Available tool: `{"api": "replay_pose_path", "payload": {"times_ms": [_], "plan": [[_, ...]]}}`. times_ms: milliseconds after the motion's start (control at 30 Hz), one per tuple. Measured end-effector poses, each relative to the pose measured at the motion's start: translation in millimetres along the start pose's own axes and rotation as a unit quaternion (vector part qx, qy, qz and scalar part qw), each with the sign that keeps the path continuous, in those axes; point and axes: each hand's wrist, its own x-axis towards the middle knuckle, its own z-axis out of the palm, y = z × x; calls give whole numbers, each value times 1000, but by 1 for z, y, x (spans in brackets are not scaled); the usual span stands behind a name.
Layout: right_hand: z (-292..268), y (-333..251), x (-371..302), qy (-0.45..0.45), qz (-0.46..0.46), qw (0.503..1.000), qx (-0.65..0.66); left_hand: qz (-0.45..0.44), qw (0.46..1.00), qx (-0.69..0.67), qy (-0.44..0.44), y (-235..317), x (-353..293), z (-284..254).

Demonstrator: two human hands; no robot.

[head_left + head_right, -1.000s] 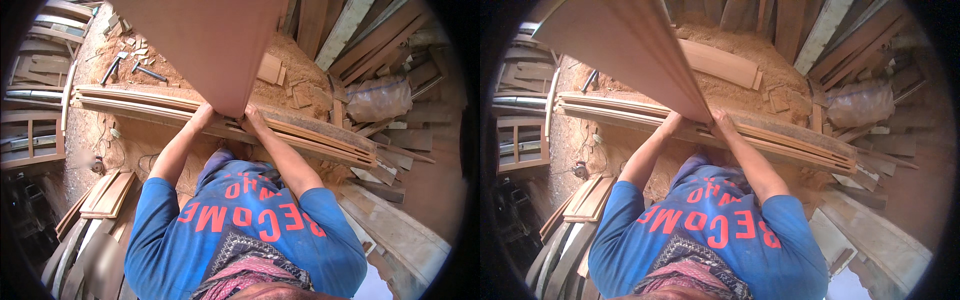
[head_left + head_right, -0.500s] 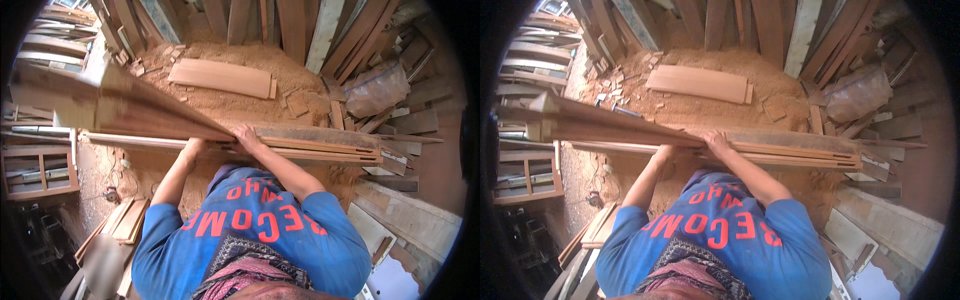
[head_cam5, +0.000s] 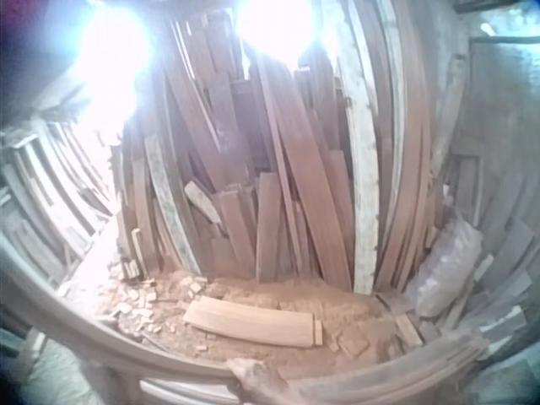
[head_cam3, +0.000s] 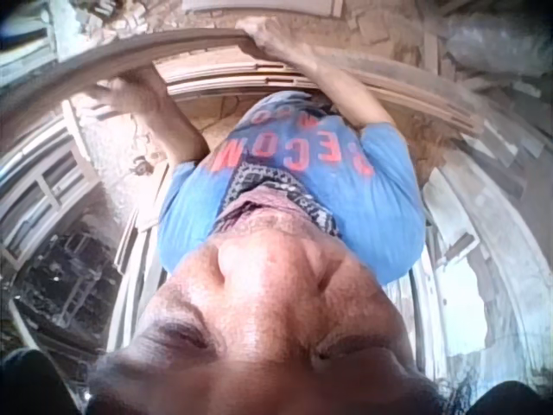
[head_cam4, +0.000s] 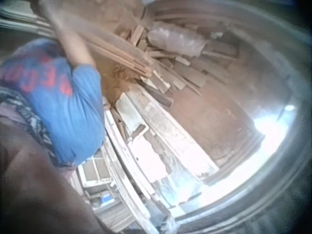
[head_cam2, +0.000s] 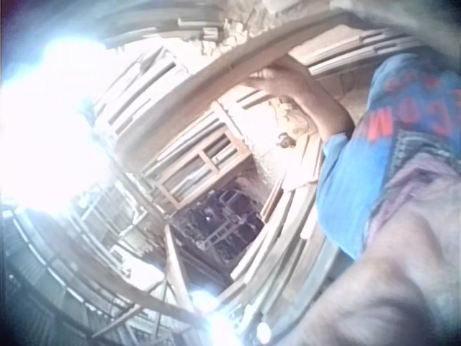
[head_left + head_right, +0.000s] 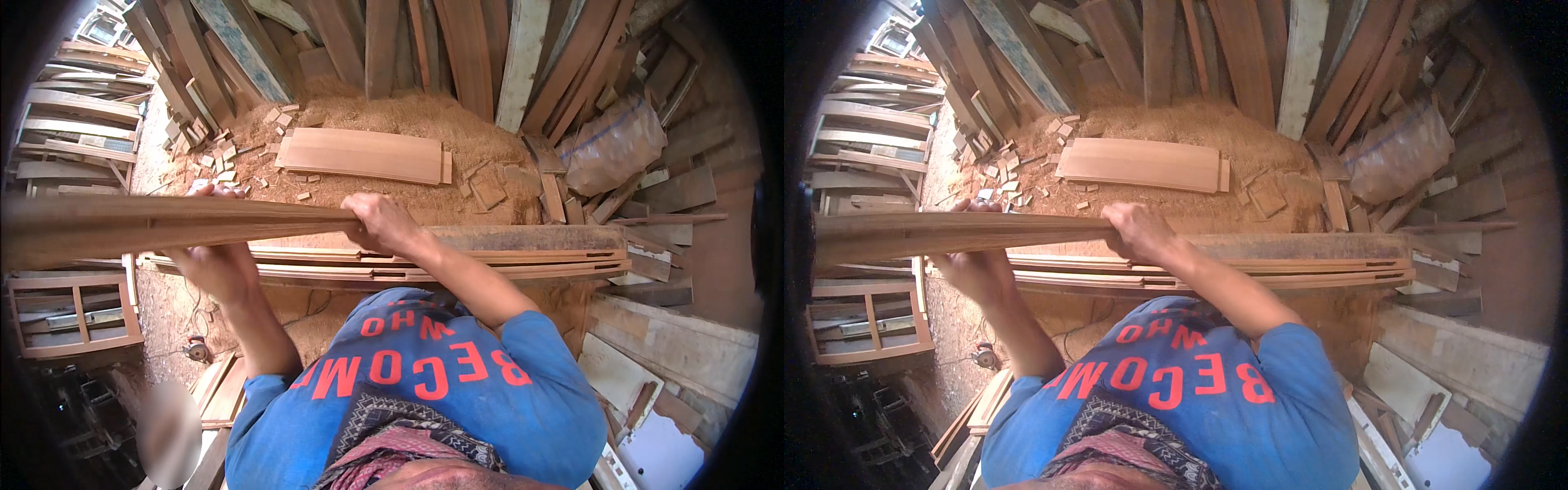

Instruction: The person assembles curved wooden pieces by hand, using a hammer to tap them together. They repeatedly pick up, align, and fit the pieces, occasionally adjusting their position while sitting on the floor.

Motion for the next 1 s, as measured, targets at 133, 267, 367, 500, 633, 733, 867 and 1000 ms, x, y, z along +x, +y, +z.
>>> {"api": "replay_pose_path", "payload": {"times_ms": [133,267,367,500,633,733,867,1000], "plan": [[-17,-8,20,164,-19,982,-93,13,978,-147,-146,-57,57,-36],[4,14,4,47,262,904,335,-24,946,-277,-163,-125,101,-67],[3,26,19,-4,316,605,731,-72,910,-370,-172,-174,123,-78],[-11,46,84,163,349,530,755,-147,911,-376,-85,-230,123,-60],[-18,112,122,272,421,564,656,-273,952,131,-40,-320,102,-108],[-54,177,146,332,343,627,615,-529,837,131,56,-348,30,-160],[-126,232,190,363,272,795,403,-610,769,186,46,-344,-11,-214],[-160,285,241,318,178,902,233,-629,750,202,37,-362,-4,-255]]}}
